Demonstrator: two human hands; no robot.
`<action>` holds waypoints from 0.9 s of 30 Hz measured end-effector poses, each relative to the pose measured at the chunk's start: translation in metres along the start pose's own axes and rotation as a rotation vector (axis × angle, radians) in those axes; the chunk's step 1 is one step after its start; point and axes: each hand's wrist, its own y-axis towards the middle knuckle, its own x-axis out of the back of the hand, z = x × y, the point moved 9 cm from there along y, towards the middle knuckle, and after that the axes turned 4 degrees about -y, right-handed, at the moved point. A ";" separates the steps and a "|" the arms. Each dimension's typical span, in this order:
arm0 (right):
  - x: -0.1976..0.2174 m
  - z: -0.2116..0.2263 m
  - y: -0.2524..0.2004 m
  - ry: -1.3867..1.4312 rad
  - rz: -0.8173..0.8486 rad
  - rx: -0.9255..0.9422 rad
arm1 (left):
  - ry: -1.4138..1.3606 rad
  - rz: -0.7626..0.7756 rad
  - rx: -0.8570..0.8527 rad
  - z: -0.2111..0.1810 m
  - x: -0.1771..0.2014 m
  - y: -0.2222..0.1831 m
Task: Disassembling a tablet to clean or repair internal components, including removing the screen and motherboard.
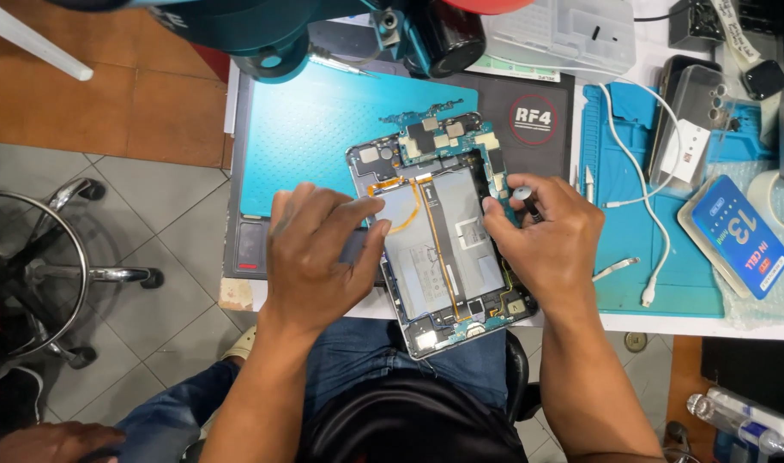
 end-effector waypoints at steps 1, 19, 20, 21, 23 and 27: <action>-0.001 0.003 0.000 -0.022 0.005 0.008 | 0.016 -0.015 0.014 0.002 0.003 -0.003; -0.004 -0.006 -0.003 -0.019 0.037 -0.004 | 0.153 0.222 0.128 0.019 -0.039 0.005; -0.004 -0.007 -0.003 -0.018 0.038 -0.003 | 0.155 0.221 0.129 0.020 -0.040 0.005; -0.005 -0.008 -0.003 -0.004 0.040 -0.011 | 0.140 0.209 0.129 0.020 -0.039 0.005; -0.005 -0.012 -0.004 0.006 0.040 -0.024 | 0.121 0.200 0.127 0.021 -0.039 0.005; -0.003 -0.017 -0.005 0.029 0.031 -0.045 | 0.090 0.181 0.122 0.020 -0.036 0.005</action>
